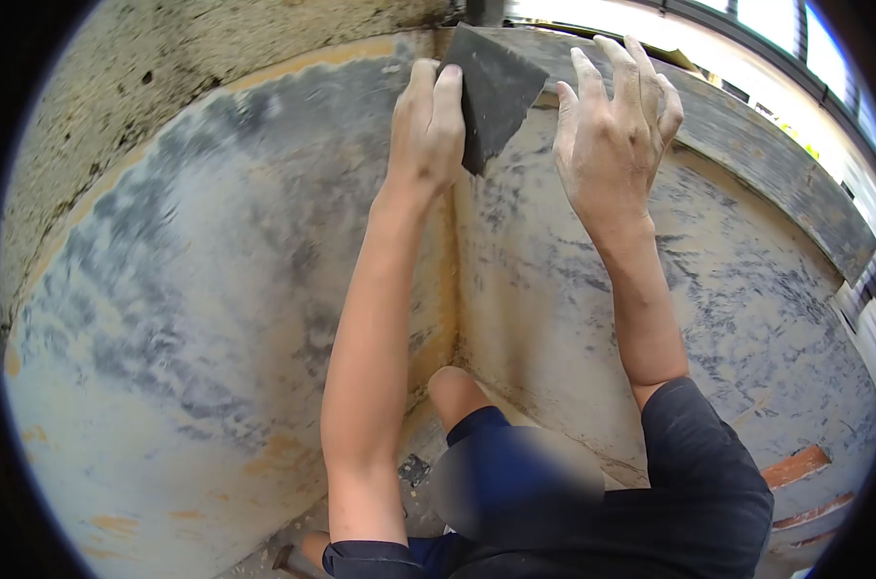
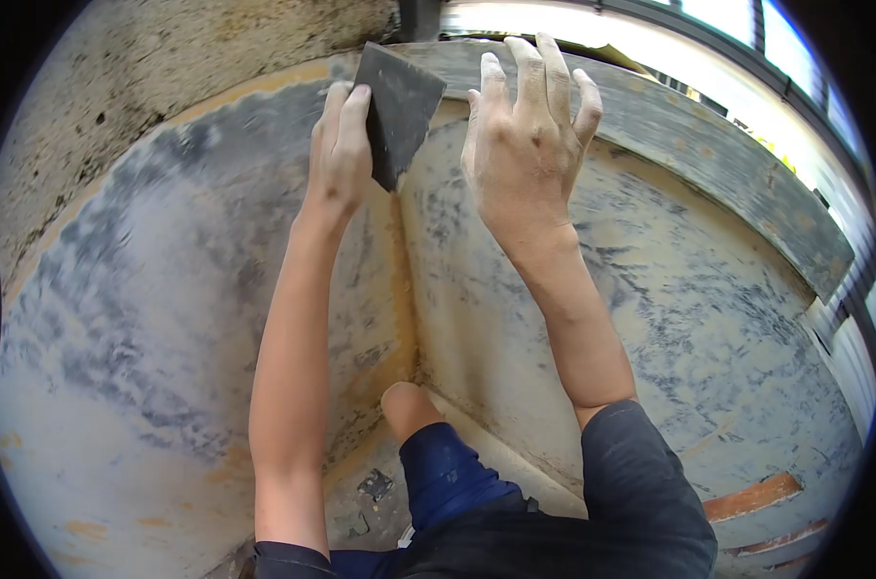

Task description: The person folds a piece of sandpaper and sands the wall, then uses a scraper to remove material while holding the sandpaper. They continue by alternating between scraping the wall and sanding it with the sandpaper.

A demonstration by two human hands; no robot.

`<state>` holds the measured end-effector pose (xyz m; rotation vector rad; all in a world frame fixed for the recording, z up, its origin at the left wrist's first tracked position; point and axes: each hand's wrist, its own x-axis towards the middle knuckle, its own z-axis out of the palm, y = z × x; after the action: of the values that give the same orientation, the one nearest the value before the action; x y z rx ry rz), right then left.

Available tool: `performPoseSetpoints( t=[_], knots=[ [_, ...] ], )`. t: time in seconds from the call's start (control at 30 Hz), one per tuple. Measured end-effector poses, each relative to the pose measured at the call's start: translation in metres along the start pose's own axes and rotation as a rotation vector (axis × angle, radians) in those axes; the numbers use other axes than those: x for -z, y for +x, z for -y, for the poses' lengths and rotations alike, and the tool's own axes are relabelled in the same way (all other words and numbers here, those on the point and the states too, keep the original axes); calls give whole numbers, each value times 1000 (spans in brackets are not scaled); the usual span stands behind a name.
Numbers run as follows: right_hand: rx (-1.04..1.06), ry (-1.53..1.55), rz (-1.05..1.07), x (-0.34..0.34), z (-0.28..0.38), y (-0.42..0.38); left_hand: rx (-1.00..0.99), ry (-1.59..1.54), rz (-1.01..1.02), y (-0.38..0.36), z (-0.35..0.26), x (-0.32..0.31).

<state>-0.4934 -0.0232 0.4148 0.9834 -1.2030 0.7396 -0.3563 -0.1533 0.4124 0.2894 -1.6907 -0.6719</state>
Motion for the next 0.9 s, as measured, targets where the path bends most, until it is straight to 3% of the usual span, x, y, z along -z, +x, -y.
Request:
performPoseSetpoints(
  t=[0.03, 0.13, 0.17, 0.23, 0.27, 0.57, 0.63, 0.73, 0.9],
  knots=[
    [-13, -56, 28, 1, -6, 2, -7, -19, 11, 11, 0, -16],
    [-52, -197, 119, 13, -27, -6, -386, 27, 14, 28, 0, -65],
    [-81, -255, 177, 19, -34, -11, -391, 0, 28, 30, 1, -78],
    [-119, -286, 192, 27, -52, -22, -739, 141, -109, 36, 5, -100],
    [-129, -316, 141, 29, -62, -28, -783, 201, -90, 36, 5, -106],
    [-36, -438, 76, 29, -104, -16, -888, 189, -71, 48, -2, -142],
    [12, -441, 33, 27, -113, -14, -805, 130, -39, 49, -1, -143],
    [54, -363, -81, 19, -123, -8, -865, 72, -130, 53, 3, -152],
    [25, -367, -68, 14, -132, -7, -850, -52, -307, 53, 6, -175]
  ],
)
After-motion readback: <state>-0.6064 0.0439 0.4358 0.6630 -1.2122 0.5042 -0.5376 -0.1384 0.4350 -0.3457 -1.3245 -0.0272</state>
